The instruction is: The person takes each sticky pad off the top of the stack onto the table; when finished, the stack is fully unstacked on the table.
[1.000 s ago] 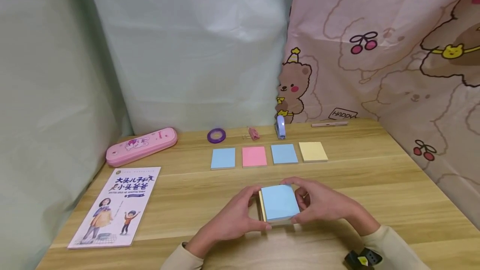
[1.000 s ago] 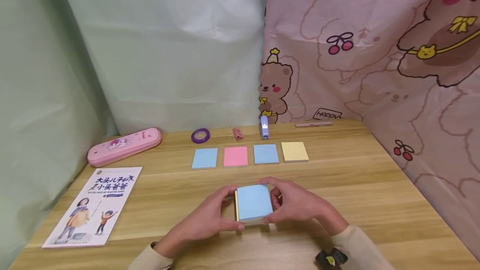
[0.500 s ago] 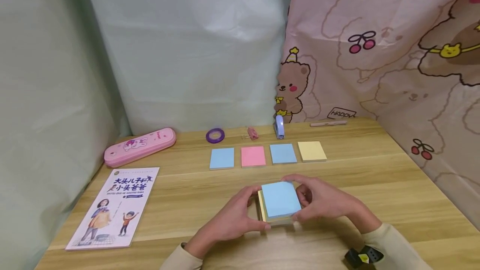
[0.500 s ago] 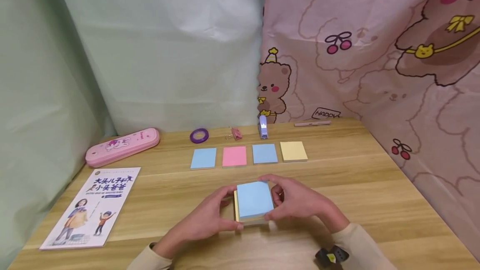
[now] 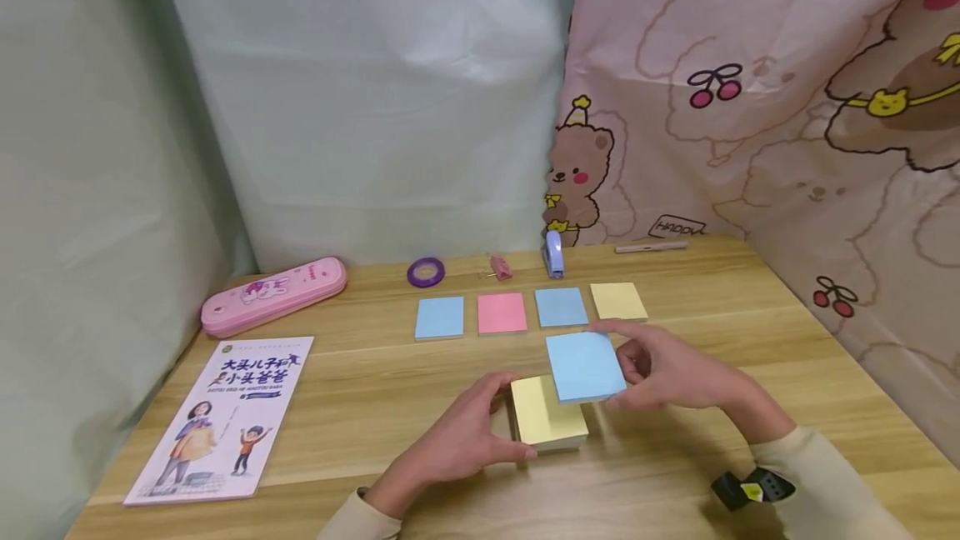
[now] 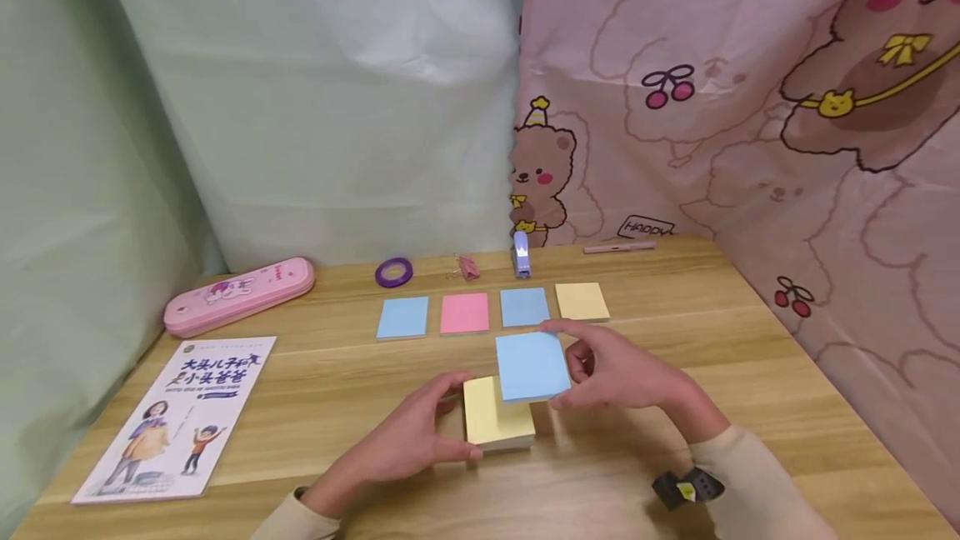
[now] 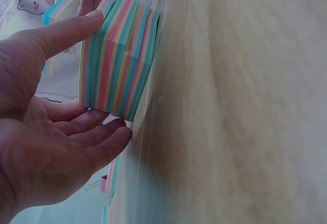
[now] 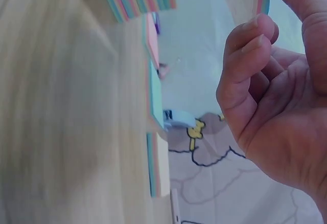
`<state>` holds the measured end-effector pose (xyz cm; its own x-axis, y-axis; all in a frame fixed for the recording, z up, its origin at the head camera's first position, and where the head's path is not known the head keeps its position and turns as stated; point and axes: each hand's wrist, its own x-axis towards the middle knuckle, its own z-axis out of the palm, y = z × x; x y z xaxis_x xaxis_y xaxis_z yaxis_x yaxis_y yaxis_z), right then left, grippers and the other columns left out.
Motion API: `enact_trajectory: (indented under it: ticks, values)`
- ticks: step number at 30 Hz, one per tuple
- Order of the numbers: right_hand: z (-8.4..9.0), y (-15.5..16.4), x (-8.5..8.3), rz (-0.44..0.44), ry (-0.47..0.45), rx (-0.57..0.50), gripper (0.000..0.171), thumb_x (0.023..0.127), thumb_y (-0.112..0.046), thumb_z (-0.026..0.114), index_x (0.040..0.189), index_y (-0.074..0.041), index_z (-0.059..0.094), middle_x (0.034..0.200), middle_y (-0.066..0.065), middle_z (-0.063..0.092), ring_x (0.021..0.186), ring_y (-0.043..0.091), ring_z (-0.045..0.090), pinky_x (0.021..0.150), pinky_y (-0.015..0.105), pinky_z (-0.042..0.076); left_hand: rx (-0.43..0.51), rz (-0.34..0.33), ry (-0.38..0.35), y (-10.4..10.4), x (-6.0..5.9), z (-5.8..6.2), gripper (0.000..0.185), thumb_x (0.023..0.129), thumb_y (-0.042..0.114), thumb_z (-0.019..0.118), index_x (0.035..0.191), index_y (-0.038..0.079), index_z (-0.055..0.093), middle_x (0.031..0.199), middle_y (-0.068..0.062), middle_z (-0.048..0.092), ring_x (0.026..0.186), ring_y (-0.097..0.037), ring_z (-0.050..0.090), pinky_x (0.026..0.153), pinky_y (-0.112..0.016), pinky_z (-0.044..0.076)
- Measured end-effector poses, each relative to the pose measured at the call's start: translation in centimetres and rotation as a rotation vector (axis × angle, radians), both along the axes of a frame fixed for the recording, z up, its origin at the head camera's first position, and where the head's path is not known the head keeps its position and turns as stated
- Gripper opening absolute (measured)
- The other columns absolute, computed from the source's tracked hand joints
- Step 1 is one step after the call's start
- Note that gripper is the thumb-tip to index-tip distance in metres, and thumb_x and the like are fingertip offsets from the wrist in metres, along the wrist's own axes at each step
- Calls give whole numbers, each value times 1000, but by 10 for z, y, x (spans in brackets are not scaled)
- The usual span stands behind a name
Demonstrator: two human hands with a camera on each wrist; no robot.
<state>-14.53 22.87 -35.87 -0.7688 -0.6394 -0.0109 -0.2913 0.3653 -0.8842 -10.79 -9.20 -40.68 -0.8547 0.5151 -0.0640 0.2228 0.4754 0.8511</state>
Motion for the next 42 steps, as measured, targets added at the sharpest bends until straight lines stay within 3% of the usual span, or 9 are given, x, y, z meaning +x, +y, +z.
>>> enact_trajectory:
  ticks: [11, 19, 26, 35, 42]
  values:
    - [8, 21, -8, -58, -7, 16, 83, 83, -3, 86, 153, -3, 42, 71, -1, 48, 55, 4, 48, 41, 21, 44, 30, -9, 23, 0, 1, 0, 90, 79, 27, 94, 149, -3, 47, 151, -19, 53, 142, -34, 51, 119, -52, 46]
    - [1, 44, -15, -91, -28, 21, 85, 84, 0, 83, 156, -2, 38, 80, 7, 64, 54, 8, 52, 38, 30, 47, 7, -5, 32, 0, 4, -1, 92, 79, 30, 94, 150, -3, 46, 152, -19, 52, 142, -34, 51, 118, -51, 47]
    - [-7, 62, -21, -117, -105, 34, 83, 88, -1, 80, 158, -3, 35, 90, 19, 69, 54, 10, 53, 40, 29, 47, 16, -4, 26, 0, 3, 0, 92, 79, 29, 94, 150, -4, 46, 152, -20, 52, 142, -34, 51, 118, -51, 46]
    - [-27, 76, -27, -157, -158, 77, 89, 89, -7, 80, 162, -1, 29, 78, 5, 56, 52, 8, 47, 42, 25, 44, 14, -4, 25, 0, 3, 0, 93, 79, 29, 94, 150, -6, 45, 152, -21, 52, 142, -35, 51, 118, -51, 47]
    - [-39, 82, -32, -175, -199, 108, 91, 88, -10, 82, 163, -3, 29, 78, 5, 56, 50, 9, 45, 43, 21, 42, 27, -17, 30, 0, 1, -1, 90, 80, 28, 94, 150, -4, 47, 151, -19, 53, 142, -33, 51, 118, -51, 47]
